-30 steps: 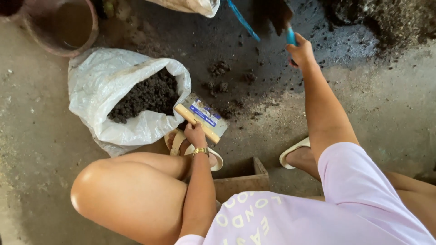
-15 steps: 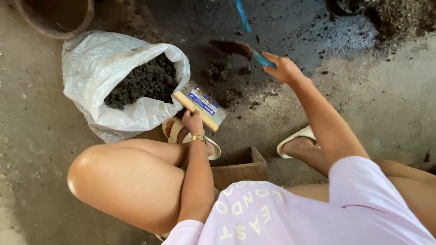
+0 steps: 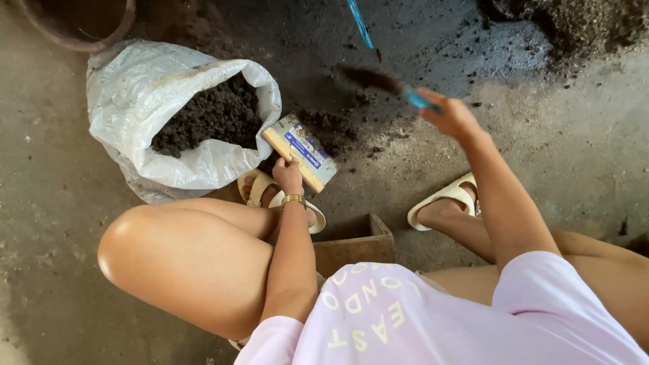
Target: Scooping soil from a pile into a plastic sack using a hand trowel and a brush.
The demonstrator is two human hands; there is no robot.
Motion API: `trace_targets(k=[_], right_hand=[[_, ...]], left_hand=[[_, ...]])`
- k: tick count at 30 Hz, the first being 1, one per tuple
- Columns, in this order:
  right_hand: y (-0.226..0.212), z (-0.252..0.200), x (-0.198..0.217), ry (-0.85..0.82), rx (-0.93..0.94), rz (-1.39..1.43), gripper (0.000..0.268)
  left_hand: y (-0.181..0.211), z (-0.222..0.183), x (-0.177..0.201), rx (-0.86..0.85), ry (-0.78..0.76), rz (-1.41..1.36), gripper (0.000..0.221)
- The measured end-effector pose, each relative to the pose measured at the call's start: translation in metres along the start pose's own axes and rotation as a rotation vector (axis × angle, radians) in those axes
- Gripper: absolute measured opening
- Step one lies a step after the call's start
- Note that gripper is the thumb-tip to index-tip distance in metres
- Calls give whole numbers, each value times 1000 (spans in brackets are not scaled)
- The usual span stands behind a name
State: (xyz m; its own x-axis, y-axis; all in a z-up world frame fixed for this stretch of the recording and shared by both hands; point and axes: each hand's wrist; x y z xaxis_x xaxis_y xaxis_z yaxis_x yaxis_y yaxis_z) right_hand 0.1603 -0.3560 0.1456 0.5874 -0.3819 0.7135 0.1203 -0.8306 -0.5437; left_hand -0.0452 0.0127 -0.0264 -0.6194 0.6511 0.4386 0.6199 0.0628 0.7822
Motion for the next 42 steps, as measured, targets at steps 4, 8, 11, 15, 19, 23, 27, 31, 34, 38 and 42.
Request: trace_targets(k=[4,8,11,15,19,23,27,31,34,38,42], right_hand=[[74,18,-4,215,-350,290,54],[63,16,-35,249,-514,472,54],[20,-23,-62,126,-443,489,59],[-9,-62,-77,61,-450,456,57],[-12,-82,-75,107,-515,500,51],[-4,-94,-99,163,-548,629,52],[-26,-100,-132,173,-566,656,55],[-39,-109,-167,49,-573,699,55],[-56,-111,-176,6,-565,729,56],[-70,-114,-172,-5,-583,765,58],[-71,-106,-171,-16,-586,813,59]], left_hand=[[5,-1,1,-31,-19,60,29],[13,0,5,-48,-24,100,28],[0,10,-1,-64,-31,84,32],[7,6,-3,-52,-33,103,32],[11,0,-3,-66,-52,88,32],[10,-7,-8,-48,-31,63,35],[15,-7,-12,-34,-24,42,33],[17,-13,-14,1,-5,31,32],[19,-20,-30,-5,-17,-22,30],[40,-36,-47,-58,-86,36,25],[73,-48,-46,-148,-100,132,23]])
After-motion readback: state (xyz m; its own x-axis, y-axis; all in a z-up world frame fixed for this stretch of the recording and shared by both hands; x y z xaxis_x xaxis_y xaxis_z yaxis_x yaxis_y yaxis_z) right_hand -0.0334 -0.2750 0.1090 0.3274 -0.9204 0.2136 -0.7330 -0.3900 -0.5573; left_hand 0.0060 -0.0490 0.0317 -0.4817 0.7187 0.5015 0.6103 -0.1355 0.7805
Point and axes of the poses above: each hand's wrist, its own z-axis towards the middle knuckle, its own x-axis out of the back of the hand, y = z × x, and after that the axes turned 5 degrees about -x, right-handed
